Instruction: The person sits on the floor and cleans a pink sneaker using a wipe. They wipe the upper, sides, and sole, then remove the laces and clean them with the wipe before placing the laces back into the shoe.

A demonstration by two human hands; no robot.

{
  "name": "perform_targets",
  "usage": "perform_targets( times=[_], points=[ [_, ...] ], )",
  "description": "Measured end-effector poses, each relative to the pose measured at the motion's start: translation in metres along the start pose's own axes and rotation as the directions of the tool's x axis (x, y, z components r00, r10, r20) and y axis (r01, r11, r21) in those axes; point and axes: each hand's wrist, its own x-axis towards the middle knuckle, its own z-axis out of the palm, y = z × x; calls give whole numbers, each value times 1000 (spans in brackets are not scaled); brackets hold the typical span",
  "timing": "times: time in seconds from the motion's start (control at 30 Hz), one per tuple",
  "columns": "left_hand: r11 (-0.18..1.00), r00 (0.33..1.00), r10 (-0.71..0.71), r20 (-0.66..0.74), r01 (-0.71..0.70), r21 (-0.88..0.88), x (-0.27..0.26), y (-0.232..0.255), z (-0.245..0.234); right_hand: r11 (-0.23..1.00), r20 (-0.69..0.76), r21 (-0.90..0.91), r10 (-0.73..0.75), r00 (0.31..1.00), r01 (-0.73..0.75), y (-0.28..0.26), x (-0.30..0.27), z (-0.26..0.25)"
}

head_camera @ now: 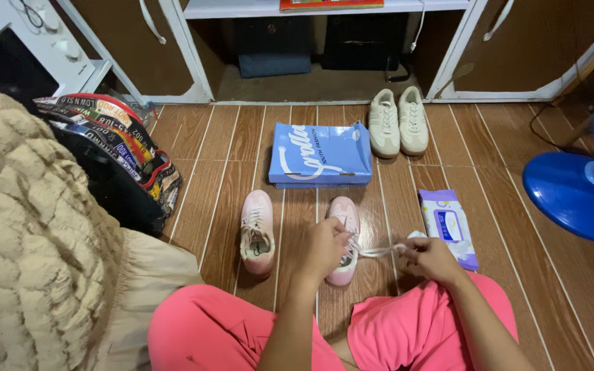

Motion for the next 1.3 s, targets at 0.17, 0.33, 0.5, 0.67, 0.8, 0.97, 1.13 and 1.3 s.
perform_targets(
  times=[0.17,0.33,0.5,0.67,0.8,0.97,1.13,1.3],
  points=[
    [999,997,32,64,-32,7,-5,-2,9,986,208,-91,-118,971,140,-9,-2,9],
    [991,990,127,61,-129,41,-7,-2,22,934,3,-314,-178,984,170,-20,-11,6],
    [969,976,204,79,-213,129,-12,0,33,945,-184,-1,-322,929,328,-23,-17,13],
    [957,979,164,121,-188,220,-12,2,43,862,0,356,-386,923,361,-23,-21,29],
    [941,960,268,81,-279,192,-13,-4,50,893,128,301,-385,914,334,-15,-25,44],
    [953,964,258,70,-266,143,-11,-15,55,923,264,345,-271,926,172,-2,-17,50],
    [995,983,72,167,-83,62,-3,-14,38,921,205,356,-245,948,161,-7,-21,49],
    [997,995,43,88,-49,65,-4,-3,21,945,148,243,-260,954,219,-21,-28,43]
  ],
)
